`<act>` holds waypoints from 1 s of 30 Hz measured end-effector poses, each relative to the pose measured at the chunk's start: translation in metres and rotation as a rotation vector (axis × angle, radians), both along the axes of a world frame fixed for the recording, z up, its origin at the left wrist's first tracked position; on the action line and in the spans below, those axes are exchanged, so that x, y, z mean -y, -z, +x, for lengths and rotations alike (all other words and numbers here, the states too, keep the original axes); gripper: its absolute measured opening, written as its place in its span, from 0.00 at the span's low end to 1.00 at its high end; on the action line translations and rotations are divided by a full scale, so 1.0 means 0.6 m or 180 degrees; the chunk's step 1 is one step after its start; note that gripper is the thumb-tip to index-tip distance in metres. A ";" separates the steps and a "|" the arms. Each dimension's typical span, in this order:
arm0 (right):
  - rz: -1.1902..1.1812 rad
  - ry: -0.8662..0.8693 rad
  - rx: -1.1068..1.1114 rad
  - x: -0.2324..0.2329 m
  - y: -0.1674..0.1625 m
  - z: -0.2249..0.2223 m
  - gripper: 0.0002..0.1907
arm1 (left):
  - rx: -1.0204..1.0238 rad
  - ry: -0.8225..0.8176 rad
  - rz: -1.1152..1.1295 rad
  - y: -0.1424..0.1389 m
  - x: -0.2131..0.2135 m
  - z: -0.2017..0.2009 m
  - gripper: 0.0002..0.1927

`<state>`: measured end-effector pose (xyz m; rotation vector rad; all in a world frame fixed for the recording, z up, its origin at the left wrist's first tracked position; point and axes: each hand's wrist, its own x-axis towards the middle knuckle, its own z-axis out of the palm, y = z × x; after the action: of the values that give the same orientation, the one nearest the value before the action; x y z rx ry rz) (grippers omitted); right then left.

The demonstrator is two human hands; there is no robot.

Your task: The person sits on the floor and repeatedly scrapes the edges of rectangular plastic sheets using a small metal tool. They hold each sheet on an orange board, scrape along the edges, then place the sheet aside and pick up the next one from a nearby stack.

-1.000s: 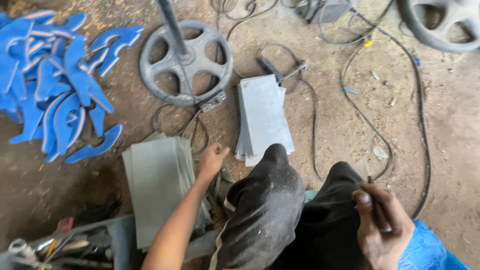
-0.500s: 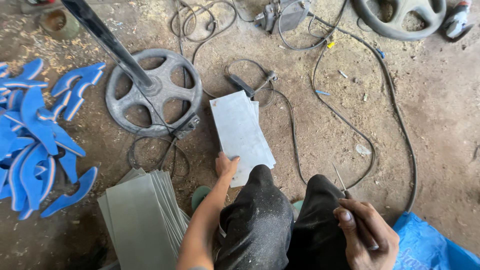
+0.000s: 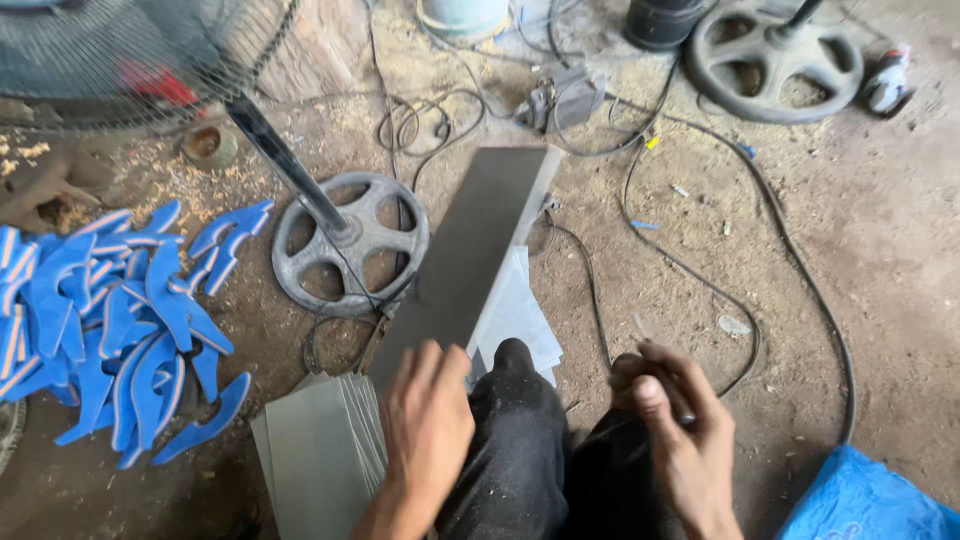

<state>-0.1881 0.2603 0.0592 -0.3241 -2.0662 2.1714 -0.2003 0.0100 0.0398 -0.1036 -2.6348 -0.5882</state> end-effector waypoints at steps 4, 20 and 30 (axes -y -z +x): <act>-0.0646 -0.0113 -0.0341 0.040 -0.057 0.036 0.23 | -0.0587 0.0562 -0.0689 -0.059 -0.125 0.159 0.06; 0.1809 -0.2346 -0.0343 -0.054 -0.043 0.258 0.17 | 0.0699 -0.0302 0.3749 -0.082 0.029 0.218 0.22; 0.1528 -0.1763 -0.0999 -0.163 -0.020 0.267 0.27 | -0.0331 -0.0322 0.4656 -0.156 0.115 0.295 0.19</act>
<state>-0.0281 0.3580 0.0712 0.6631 -2.5780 1.6905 -0.0230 -0.0588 0.1334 0.4147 -1.5195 -2.1352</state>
